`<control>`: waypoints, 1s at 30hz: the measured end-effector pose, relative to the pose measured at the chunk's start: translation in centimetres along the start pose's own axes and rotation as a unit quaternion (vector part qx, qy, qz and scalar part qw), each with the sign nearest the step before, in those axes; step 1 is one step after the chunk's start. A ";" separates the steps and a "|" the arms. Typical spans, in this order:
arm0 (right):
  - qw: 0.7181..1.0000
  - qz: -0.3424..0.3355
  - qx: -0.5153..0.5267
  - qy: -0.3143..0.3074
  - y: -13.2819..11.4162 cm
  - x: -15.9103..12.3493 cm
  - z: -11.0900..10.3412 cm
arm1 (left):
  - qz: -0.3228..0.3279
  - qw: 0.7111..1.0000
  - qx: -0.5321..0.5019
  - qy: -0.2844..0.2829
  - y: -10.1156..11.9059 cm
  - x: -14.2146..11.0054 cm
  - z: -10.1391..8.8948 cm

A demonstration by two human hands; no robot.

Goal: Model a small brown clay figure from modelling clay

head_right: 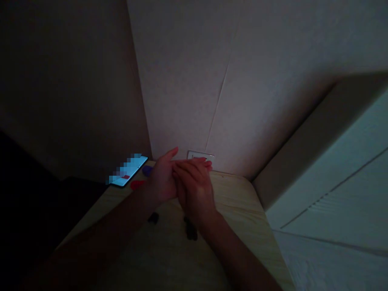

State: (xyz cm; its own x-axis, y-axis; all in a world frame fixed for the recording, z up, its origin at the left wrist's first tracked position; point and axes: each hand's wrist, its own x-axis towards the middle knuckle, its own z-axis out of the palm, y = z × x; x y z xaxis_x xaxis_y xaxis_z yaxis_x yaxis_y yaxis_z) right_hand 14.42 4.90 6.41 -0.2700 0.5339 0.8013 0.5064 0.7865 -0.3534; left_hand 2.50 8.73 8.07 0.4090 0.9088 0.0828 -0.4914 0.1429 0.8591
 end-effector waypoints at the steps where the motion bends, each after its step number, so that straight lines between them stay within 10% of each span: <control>1: 1.000 0.002 -0.007 -0.013 -0.1 0.4 0.3 | -0.012 0.999 -0.037 0.003 0.5 0.4 0.2; 4: 0.998 0.015 -0.001 -0.066 -0.3 0.9 0.6 | -0.031 0.988 -0.138 0.056 1.4 1.5 0.3; 11: 0.964 0.140 0.204 -0.092 -2.1 2.0 1.1 | 0.179 0.958 -0.051 0.216 1.2 1.8 2.0; 19: 0.914 0.268 0.304 -0.019 0.2 3.9 0.2 | 0.165 0.982 -0.018 0.087 -2.7 -3.7 6.3; 24: 0.980 0.130 0.147 0.024 1.8 4.0 -2.5 | 0.111 0.993 -0.024 0.039 -3.0 -4.7 7.6; 30: 0.988 -0.048 0.062 -0.135 -1.7 3.4 -1.9 | 0.098 0.984 -0.086 0.122 2.3 -3.0 5.3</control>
State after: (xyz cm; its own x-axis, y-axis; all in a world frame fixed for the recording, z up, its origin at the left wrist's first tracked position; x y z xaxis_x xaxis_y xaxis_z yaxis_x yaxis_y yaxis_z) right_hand 14.23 4.81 10.64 -0.5291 0.5047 0.6822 0.3678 0.8609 -0.3516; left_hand 4.22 4.29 12.44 0.1078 0.9895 0.0967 -0.6739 0.0012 0.7389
